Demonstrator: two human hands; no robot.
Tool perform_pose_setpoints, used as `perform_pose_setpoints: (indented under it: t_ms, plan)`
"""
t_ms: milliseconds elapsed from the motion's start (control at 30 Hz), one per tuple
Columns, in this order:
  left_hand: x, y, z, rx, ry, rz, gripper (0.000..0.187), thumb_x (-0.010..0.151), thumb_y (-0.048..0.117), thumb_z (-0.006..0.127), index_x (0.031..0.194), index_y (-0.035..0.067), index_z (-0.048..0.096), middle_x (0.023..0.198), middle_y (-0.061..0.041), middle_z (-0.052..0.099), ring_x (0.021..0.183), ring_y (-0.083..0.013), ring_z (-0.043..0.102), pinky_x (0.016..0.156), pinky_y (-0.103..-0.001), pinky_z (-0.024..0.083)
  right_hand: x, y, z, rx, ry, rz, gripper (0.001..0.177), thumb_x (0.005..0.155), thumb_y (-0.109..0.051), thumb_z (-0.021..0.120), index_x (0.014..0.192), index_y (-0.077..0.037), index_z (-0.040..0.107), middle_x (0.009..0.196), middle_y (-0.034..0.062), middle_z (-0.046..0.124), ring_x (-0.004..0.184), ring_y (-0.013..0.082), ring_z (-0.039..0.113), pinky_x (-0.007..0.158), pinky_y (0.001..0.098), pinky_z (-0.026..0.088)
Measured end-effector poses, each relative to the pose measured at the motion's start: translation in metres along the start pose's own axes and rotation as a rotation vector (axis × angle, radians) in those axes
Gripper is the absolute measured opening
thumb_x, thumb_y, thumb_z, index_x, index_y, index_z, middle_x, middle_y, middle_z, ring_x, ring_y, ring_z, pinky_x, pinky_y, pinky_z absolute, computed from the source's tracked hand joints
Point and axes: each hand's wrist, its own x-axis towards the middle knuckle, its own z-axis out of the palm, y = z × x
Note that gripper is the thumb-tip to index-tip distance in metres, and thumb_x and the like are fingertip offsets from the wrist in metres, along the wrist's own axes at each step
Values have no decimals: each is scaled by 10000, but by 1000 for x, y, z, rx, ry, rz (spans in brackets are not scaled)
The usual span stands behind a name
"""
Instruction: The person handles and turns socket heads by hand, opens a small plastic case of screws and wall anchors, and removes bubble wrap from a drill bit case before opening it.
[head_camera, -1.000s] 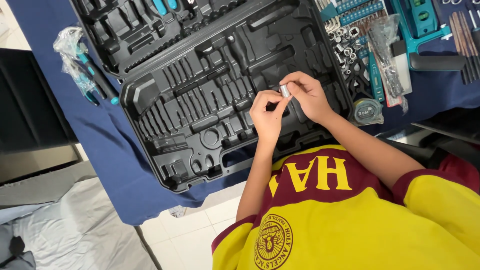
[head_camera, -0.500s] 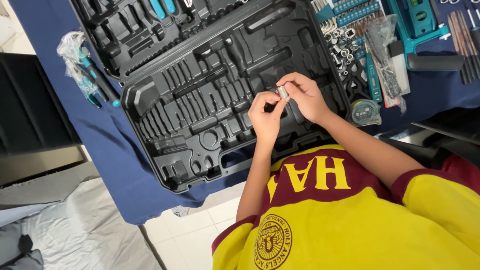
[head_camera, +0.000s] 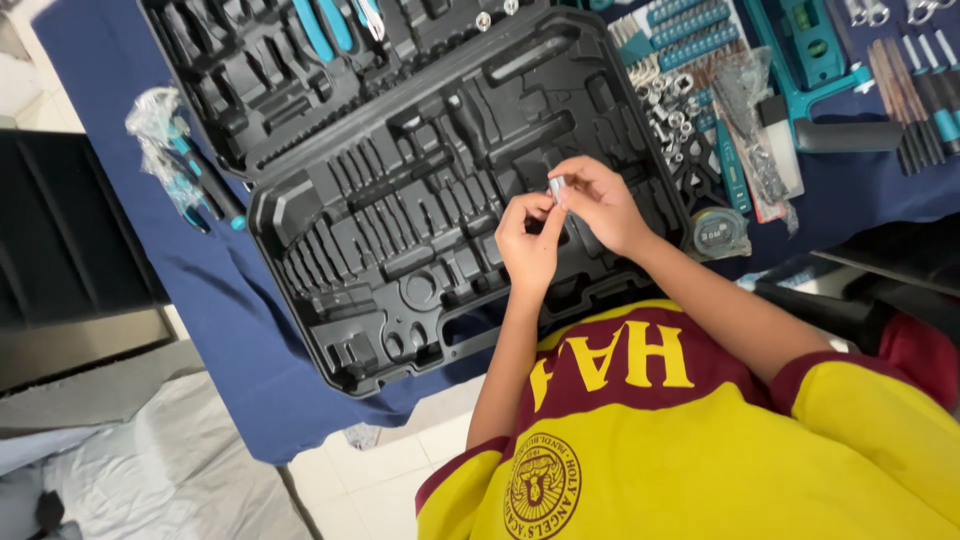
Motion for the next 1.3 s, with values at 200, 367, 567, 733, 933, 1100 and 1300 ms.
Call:
perform_pose_setpoints:
  t_ms: [200,367,567,733,933,1100,1300]
  plan:
    - [0,-7,-2,-17,-40,4,145,914,48,782,985,6,663,853,0,646,736,-46,551,686,-208,480,-5,7,2,-7,40,-19,212,1036,-25,621,1247,-20,597,1047,15,611,972,78,599,875,242,505]
    - [1,-4,0,-13,-40,10,136,957,104,760,985,19,657,831,0,631,731,-58,546,698,-220,485,-7,16,10,-15,119,-55,236,1019,-31,626,1251,-25,580,1033,3,613,963,69,609,865,244,523]
    - [6,8,-1,77,-26,-19,148,949,143,751,966,28,659,770,-8,647,677,-82,581,656,-236,491,-5,10,15,-134,195,21,239,1012,-55,642,1245,-26,599,976,1,598,892,65,593,788,240,512]
    - [7,17,-1,75,-64,-83,143,931,135,744,974,36,650,803,-24,706,688,-110,648,662,-256,527,-10,5,21,-153,234,14,244,1024,-79,619,1262,-37,582,994,3,630,921,67,619,816,247,529]
    - [12,33,-12,105,-229,179,242,749,16,751,973,13,660,837,-77,705,735,-187,663,716,-309,534,-52,-6,23,-205,291,32,339,960,-17,674,1285,-9,577,1089,41,674,993,82,634,860,255,539]
    - [12,38,-9,120,-180,149,144,818,-17,692,954,27,672,839,-78,708,760,-199,682,751,-310,534,-96,-52,-2,-154,313,153,365,907,4,715,1262,-5,628,1132,66,724,1021,105,693,872,266,574]
    - [9,28,0,274,-138,99,65,867,37,707,932,34,708,807,-64,717,726,-162,689,709,-288,536,-79,-127,-67,-570,650,-123,361,841,1,794,1188,0,693,1107,57,765,898,97,705,816,258,586]
